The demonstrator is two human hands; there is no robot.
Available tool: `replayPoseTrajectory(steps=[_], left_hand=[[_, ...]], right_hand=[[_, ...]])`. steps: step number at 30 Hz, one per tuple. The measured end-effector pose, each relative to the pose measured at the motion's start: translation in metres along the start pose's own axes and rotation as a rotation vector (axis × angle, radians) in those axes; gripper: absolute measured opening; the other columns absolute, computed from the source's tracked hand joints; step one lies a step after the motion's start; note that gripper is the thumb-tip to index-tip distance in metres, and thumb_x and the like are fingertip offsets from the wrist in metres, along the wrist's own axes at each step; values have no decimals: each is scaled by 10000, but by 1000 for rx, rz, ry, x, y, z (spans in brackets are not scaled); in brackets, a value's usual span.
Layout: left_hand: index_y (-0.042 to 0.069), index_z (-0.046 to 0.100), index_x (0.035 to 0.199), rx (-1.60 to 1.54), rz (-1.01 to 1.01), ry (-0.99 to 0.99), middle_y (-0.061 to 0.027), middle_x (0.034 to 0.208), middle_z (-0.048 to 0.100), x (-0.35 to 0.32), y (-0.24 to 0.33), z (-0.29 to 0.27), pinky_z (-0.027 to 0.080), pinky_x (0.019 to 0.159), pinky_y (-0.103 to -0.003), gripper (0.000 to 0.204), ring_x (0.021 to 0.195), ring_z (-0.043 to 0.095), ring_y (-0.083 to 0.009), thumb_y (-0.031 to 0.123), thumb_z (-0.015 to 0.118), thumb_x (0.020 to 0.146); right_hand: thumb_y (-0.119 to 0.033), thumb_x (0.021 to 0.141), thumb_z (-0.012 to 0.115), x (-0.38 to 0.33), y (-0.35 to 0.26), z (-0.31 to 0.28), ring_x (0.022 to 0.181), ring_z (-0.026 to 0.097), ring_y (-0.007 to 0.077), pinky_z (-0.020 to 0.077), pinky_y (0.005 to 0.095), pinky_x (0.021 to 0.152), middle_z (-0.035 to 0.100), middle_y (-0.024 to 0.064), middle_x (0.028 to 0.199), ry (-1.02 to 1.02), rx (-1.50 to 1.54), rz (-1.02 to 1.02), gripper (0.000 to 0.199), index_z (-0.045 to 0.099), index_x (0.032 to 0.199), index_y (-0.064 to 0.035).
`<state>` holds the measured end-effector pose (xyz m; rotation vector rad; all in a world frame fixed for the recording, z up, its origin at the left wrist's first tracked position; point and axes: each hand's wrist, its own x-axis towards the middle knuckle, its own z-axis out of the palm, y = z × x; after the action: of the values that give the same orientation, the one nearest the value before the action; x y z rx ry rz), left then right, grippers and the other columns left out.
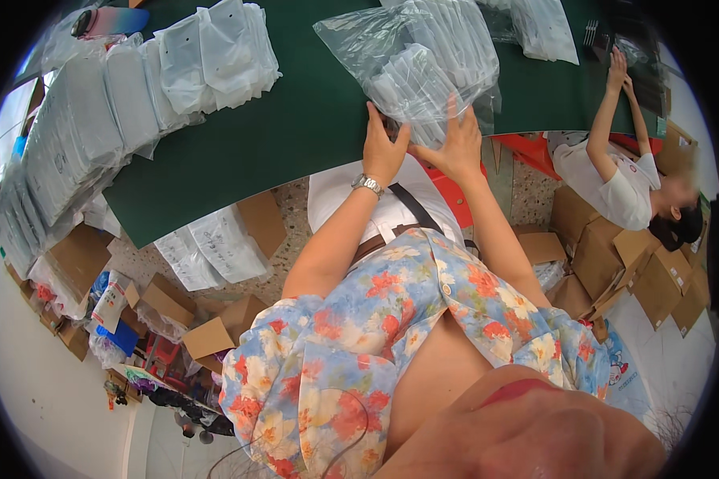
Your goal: The person packs phone cases into individual plastic pouches, stacks the wrapped cases, and packs stacks of them into larger plastic bags by hand.
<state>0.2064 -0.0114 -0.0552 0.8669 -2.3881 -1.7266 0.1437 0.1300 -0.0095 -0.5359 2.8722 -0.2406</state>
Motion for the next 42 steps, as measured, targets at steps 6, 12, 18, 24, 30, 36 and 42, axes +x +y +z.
replayPoseTrajectory(steps=[6,12,18,24,30,36,42], left_hand=[[15,580,1097,35,-30,-97,-233,866,653,17,-2,-11,492,725,-489,342,804,621,-426,312,519,938],[13,566,866,401,73,-302,-217,775,640,-7,-19,-25,477,640,-509,266,718,608,-437,230,459,977],[-1,589,842,411,247,-437,-213,751,638,-19,-39,-40,460,616,-505,293,695,613,-419,226,459,974],[1,624,836,438,12,-369,-202,746,652,-10,-35,-70,491,648,-479,295,728,663,-362,214,467,964],[138,708,942,686,-93,-599,-175,936,696,1,-29,-45,539,755,-463,233,885,677,-356,241,510,877],[119,701,960,506,-151,-395,-186,953,694,-2,-47,-47,517,824,-492,293,901,668,-379,311,484,915],[94,698,989,545,-91,-535,-187,931,690,8,-39,-37,517,808,-477,379,902,657,-382,389,468,930]], right_hand=[[-509,569,866,2,0,21,1267,353,525,436,487,979,199,356,1400,-33,466,76,1299,85,1517,-85],[-486,563,889,15,-17,39,1280,333,505,374,471,1048,186,343,1394,184,525,74,1345,55,1491,17],[-540,561,875,77,-74,67,1353,152,563,193,510,1135,49,433,1448,376,662,191,1438,-62,1494,26],[-301,731,823,30,-40,65,1162,515,332,438,407,972,373,235,1405,231,871,130,817,414,1362,19],[-320,916,601,83,-9,79,1066,569,386,399,469,961,626,210,1131,-2,515,-287,377,629,1165,-39],[-359,891,628,78,-7,94,1187,490,442,360,466,1020,556,231,1280,59,471,-454,558,507,1331,-39],[-285,812,691,14,14,70,1297,379,430,331,495,1066,379,189,1452,-35,247,-537,610,491,1364,-121]])
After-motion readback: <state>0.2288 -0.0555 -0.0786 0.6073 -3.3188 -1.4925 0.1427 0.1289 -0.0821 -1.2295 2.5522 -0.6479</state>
